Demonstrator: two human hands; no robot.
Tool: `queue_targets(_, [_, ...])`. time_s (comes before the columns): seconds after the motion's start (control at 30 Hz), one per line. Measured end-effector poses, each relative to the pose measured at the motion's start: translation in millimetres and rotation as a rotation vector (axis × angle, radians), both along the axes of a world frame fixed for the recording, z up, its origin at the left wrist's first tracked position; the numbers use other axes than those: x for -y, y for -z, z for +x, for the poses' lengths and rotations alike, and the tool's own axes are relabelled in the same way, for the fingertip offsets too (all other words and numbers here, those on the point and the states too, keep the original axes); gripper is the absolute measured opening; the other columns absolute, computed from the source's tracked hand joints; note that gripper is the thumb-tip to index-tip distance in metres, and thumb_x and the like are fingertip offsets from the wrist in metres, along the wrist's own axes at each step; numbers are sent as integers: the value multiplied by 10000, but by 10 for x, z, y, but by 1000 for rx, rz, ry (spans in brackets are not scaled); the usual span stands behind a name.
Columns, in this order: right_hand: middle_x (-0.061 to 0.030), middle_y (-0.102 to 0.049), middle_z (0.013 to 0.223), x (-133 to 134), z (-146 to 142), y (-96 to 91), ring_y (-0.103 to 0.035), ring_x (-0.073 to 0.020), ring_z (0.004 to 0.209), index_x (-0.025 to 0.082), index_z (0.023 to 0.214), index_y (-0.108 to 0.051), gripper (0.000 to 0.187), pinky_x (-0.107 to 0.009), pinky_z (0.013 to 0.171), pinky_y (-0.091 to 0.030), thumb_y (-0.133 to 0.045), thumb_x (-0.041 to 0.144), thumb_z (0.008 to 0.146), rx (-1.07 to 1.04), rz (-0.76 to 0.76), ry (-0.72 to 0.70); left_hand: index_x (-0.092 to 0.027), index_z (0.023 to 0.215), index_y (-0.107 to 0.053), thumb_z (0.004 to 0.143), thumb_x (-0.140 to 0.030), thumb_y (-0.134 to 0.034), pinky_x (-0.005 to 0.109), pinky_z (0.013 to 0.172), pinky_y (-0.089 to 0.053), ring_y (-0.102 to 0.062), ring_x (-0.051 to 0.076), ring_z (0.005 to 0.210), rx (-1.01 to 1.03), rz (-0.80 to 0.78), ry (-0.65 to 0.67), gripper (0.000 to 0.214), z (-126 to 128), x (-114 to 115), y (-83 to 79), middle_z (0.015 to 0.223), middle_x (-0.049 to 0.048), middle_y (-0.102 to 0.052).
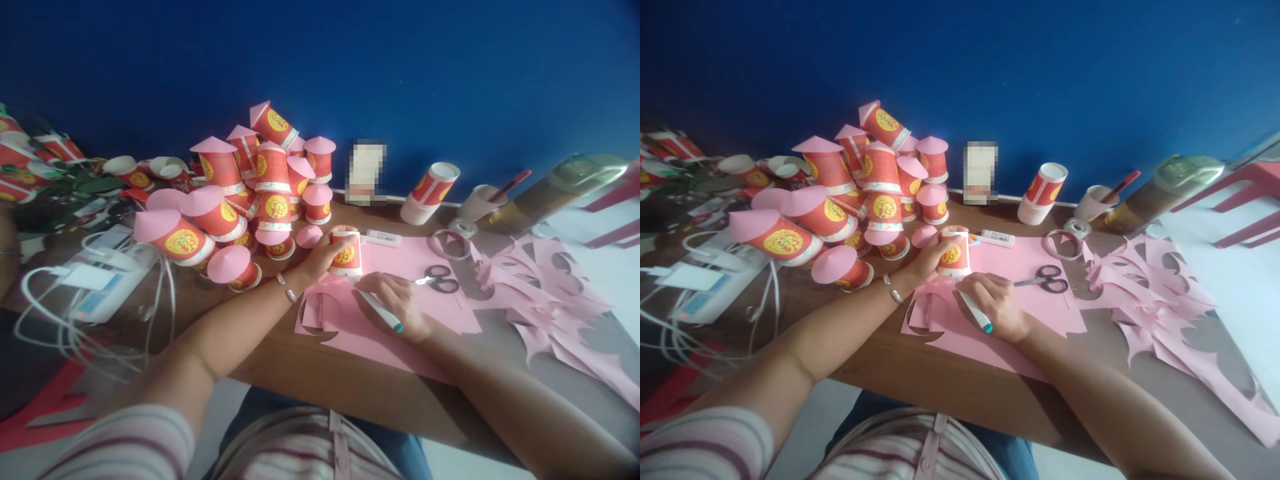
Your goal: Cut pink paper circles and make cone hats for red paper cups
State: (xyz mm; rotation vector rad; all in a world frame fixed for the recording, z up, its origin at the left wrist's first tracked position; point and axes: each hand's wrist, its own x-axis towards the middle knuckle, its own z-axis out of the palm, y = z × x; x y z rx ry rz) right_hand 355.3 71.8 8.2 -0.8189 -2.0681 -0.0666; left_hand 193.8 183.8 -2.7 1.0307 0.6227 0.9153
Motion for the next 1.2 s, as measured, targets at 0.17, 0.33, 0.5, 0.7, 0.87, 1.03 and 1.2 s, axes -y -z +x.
queue_targets(0.17, [-57,-712,854,-8,-1,-6,-687,-168,712,175,1104,-593,176,-294,633,-541,-612,91,950,1,10,-6,-187,1106,-647,785,-479,-816,371,857,-498,-663,211,937,1,9,-5,466,-6,-4,9,1006,47,-685])
queue_targets(0.33, [-49,-713,856,-4,6,8,-681,-162,712,185,1113,-591,185,-295,630,-539,-603,90,956,4,10,-5,-192,1130,-647,774,-477,-828,373,854,-501,-659,209,930,7,-1,-4,491,-6,-9,23,1000,43,-685])
queue_targets(0.5, [-62,-718,879,-4,21,19,-688,-165,734,172,1114,-597,187,-297,646,-548,-617,90,948,5,6,-4,-185,1090,-639,790,-472,-817,377,860,-500,-662,208,921,5,7,-9,452,-3,-15,31,983,43,-686])
queue_targets(0.7, [-49,-712,857,-8,16,6,-674,-154,706,175,1103,-600,166,-288,639,-543,-619,97,958,-5,14,7,-182,1092,-639,777,-492,-820,377,858,-502,-661,208,918,-7,6,3,478,-6,-10,12,1003,45,-686])
queue_targets(0.87, [-63,-714,878,0,27,16,-676,-163,727,166,1099,-603,178,-294,645,-538,-621,80,944,-4,-4,-6,-179,1111,-634,784,-480,-817,369,853,-505,-664,207,921,-10,-2,-6,481,-9,-9,16,1008,51,-689])
queue_targets(1.03, [-53,-709,866,-4,16,10,-666,-157,706,182,1089,-605,187,-287,629,-534,-638,79,936,-10,8,31,-178,1121,-630,790,-479,-810,370,849,-504,-665,208,923,-8,3,9,482,-13,-17,36,1024,58,-686])
queue_targets(1.2, [-45,-712,864,-2,12,-1,-664,-153,705,187,1085,-601,189,-287,625,-537,-636,74,937,3,16,36,-180,1090,-629,776,-477,-819,359,848,-494,-646,205,940,-23,28,-16,473,-7,-10,23,1016,54,-669])
